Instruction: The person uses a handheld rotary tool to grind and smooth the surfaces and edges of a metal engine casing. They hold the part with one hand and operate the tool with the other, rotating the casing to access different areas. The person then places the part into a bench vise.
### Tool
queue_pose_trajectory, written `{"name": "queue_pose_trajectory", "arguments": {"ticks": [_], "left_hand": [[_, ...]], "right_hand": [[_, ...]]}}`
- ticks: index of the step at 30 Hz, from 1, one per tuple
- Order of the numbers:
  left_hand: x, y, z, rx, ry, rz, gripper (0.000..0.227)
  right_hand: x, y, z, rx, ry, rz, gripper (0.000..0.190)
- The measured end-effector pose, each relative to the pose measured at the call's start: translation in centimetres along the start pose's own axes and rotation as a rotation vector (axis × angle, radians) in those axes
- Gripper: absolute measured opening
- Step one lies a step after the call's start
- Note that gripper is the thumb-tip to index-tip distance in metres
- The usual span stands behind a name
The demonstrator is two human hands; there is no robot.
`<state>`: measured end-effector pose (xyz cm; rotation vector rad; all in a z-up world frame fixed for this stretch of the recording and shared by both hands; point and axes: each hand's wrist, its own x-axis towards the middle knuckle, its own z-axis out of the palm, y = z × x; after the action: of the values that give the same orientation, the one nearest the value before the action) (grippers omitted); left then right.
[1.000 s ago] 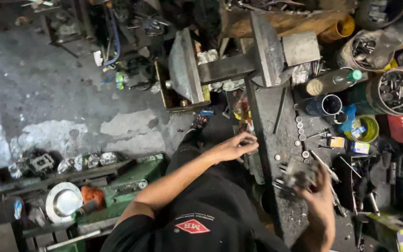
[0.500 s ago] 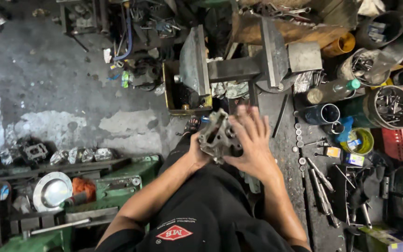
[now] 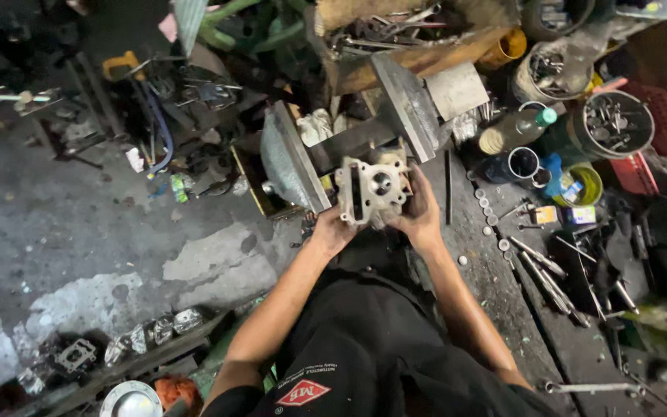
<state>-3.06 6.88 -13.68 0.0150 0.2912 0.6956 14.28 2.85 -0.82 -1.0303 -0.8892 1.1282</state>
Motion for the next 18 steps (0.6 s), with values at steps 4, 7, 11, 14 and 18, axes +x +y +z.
{"name": "queue_pose_trajectory", "arguments": {"ticks": [4, 7, 11, 14, 18], "left_hand": [[1.4, 0.2, -0.6, -0.169, 0.115, -0.008, 0.048], [2.5, 0.5, -0.2, -0.252, 0.047, 0.091, 0.044], [3.5, 1.2, 0.4, -0.363, 0.190, 0.114, 0.044], [4.2, 0.8, 0.7, -0.059, 0.071, 0.189, 0.048], [6.2, 0.9, 0.3, -0.163, 0.321, 0.085, 0.051]], "right_hand": [[1.7, 1.8, -0.4, -0.046, 0.008, -0.029, 0.105], [2.0, 3.0, 0.1, -0.159, 0.123, -0.042, 0.087], [2.1, 4.8, 1.8, -0.399, 0.337, -0.167, 0.063], [1.6, 5.7, 3.2, -0.304, 0.443, -0.057, 0.055], [1.5, 5.9, 3.9, 0.156, 0.506, 0.313, 0.069]]}}
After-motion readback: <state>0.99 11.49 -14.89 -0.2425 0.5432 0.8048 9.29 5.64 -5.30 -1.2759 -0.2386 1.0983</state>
